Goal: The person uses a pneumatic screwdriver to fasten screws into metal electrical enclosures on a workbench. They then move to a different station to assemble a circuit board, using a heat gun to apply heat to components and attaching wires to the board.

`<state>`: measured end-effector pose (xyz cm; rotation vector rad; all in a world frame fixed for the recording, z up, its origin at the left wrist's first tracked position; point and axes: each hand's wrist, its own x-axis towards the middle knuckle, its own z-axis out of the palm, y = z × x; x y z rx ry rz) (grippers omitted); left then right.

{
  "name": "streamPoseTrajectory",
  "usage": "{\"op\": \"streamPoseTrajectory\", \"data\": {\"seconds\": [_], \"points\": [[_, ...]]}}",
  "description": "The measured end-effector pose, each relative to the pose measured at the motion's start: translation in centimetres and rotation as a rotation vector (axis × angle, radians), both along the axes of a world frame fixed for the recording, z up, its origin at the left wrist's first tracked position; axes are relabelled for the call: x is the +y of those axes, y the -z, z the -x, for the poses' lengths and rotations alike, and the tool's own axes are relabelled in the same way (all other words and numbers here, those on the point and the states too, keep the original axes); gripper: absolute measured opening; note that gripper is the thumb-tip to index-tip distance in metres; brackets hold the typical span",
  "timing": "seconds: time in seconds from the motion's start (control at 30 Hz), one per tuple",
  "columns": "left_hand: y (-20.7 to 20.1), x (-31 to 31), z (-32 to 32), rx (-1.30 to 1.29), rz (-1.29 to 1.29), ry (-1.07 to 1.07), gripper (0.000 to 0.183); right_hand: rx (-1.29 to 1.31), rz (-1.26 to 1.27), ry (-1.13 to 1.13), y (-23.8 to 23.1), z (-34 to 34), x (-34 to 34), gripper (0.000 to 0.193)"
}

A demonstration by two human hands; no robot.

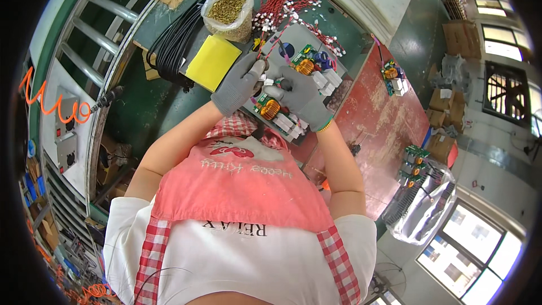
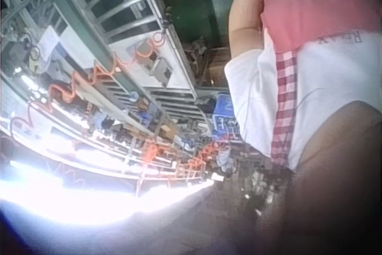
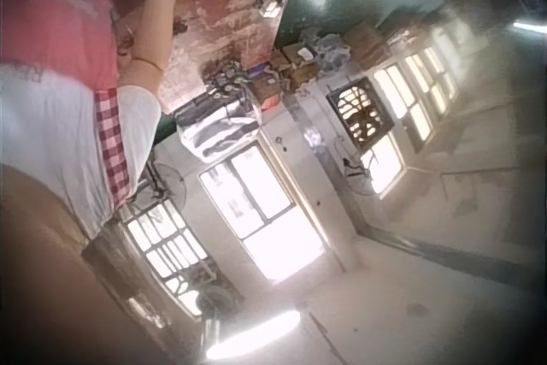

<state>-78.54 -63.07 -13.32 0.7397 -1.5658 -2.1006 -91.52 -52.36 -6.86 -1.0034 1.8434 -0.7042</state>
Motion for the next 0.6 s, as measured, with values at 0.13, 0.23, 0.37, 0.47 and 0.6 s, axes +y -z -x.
{"op": "streamPoseTrajectory", "data": {"seconds": [0.13,0.23,0.37,0.47,0.6], "points": [[0.1,-0.3,-1.7,-0.04,-0.247,-0.1,0.02,0.385,0.295,-0.163,2.7,1.8,0.0,0.02],[1.5,-0.9,-3.2,-0.095,-0.265,-0.181,0.023,0.801,0.259,-0.272,4.8,6.4,-0.9,0.025],[3.1,-0.8,-5.6,-0.157,-0.36,-0.217,0.022,1.091,-0.351,-0.622,7.0,10.1,-3.6,0.023],[3.9,-0.5,-7.0,-0.15,-0.431,-0.218,0.021,1.165,-0.548,-0.833,8.8,10.4,-5.8,0.023],[4.2,-0.3,-8.0,-0.144,-0.453,-0.251,0.02,1.206,-0.674,-1.013,10.4,11.1,-8.1,0.023]]}}
